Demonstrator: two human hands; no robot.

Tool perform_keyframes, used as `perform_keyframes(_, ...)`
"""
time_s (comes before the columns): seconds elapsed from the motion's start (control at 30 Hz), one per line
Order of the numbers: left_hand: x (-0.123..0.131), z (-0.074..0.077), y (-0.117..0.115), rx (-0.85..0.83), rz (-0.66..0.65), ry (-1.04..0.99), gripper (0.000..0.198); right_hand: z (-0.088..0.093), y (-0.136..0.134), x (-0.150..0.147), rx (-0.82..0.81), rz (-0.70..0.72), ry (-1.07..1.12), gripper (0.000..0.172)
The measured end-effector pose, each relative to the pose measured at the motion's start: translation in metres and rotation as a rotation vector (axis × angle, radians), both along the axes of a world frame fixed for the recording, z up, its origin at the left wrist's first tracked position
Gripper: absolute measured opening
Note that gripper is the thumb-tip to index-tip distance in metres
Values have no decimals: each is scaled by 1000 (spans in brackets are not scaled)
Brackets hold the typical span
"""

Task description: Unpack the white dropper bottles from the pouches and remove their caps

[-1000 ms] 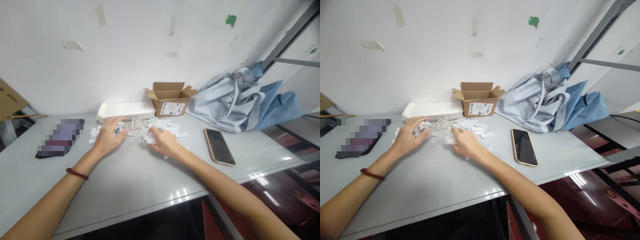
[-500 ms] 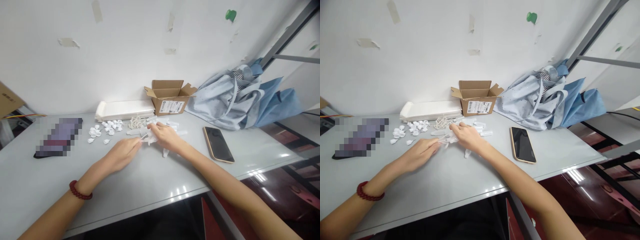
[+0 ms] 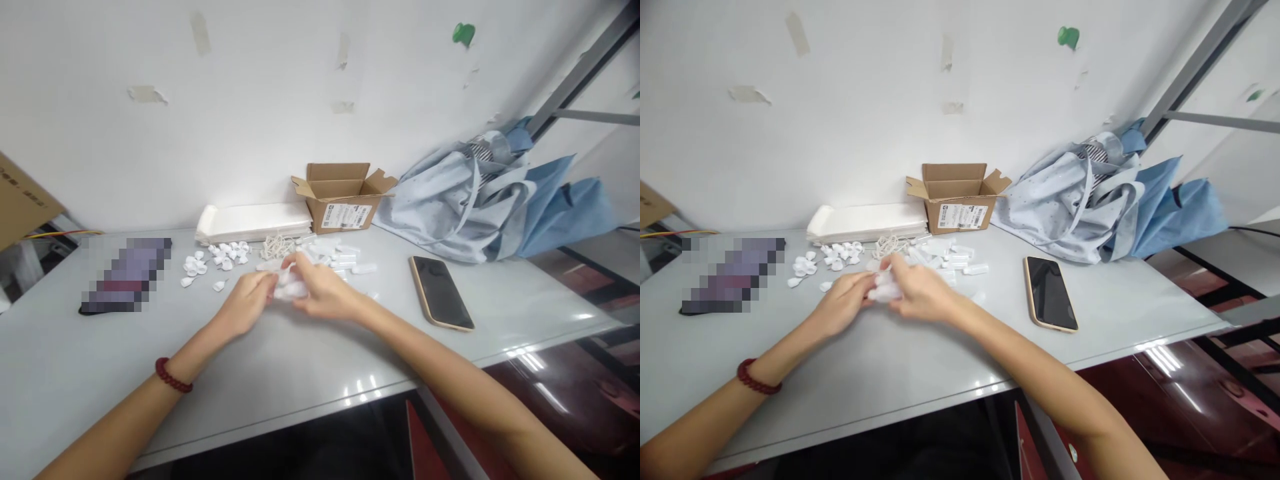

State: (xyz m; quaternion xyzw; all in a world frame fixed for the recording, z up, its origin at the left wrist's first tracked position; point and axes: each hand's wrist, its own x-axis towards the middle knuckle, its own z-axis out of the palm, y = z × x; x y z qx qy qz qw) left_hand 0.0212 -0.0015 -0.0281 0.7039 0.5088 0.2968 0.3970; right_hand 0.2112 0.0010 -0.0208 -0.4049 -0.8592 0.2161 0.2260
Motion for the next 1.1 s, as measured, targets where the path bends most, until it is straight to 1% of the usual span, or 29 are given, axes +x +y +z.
perform_keyframes(0.07, 2, -5, -3, 41, -3, 47, 34, 3, 12, 17, 109, -197, -44, 50)
perform_keyframes(0.1, 2, -5, -3, 68, 33, 53, 34, 5, 19, 28, 172, -322, -77, 48)
perform_keyframes(0.17, 0, -1, 0, 136, 160, 37, 35, 8, 34, 52, 286, -534, -90, 43)
perform_keyframes(0.23, -2, 5, 11, 210, 253, 74, 34, 11, 42, 68, 360, -635, -13, 38)
perform_keyframes(0.3, -2, 13, 27, 269, 255, 202, 33, 11, 44, 72, 371, -639, 40, 32)
perform_keyframes(0.4, 0, 25, 59, 335, 175, 475, 31, 2, 44, 64, 316, -571, 24, 31)
perform_keyframes(0.43, 1, 28, 69, 333, 154, 565, 30, -2, 45, 60, 294, -550, 5, 32)
perform_keyframes(0.5, 2, 32, 83, 272, 114, 680, 22, -12, 48, 57, 266, -521, -32, 35)
perform_keyframes(0.53, 1, 33, 87, 245, 117, 710, 17, -17, 50, 57, 264, -509, -44, 36)
perform_keyframes(0.57, 0, 34, 88, 228, 127, 726, 17, -21, 53, 58, 268, -493, -51, 36)
perform_keyframes(0.6, -2, 34, 85, 234, 149, 734, 25, -25, 55, 60, 276, -475, -50, 36)
perform_keyframes(0.67, -4, 32, 73, 306, 206, 736, 42, -29, 60, 65, 290, -447, -32, 36)
perform_keyframes(0.7, -4, 31, 63, 360, 232, 733, 45, -31, 61, 67, 296, -443, -18, 36)
perform_keyframes(0.73, -3, 29, 53, 400, 247, 724, 44, -31, 63, 68, 297, -447, -4, 37)
perform_keyframes(0.77, -1, 26, 41, 411, 222, 709, 39, -31, 64, 69, 294, -456, 10, 37)
perform_keyframes(0.8, 3, 22, 28, 383, 153, 680, 36, -31, 64, 70, 285, -468, 22, 37)
perform_keyframes(0.83, 8, 18, 16, 331, 41, 639, 37, -30, 65, 70, 272, -484, 31, 37)
perform_keyframes(0.87, 14, 13, 4, 328, -40, 586, 44, -30, 65, 70, 257, -503, 39, 37)
perform_keyframes(0.93, 30, 1, -17, 500, -149, 525, 69, -29, 65, 69, 243, -533, 58, 38)
perform_keyframes(0.97, 39, -5, -26, 580, -210, 524, 76, -28, 65, 68, 249, -541, 71, 38)
perform_keyframes(1.03, 59, -16, -37, 707, -367, 534, 78, -29, 65, 68, 277, -544, 102, 38)
perform_keyframes(1.1, 80, -23, -41, 802, -457, 541, 73, -32, 67, 69, 303, -536, 131, 39)
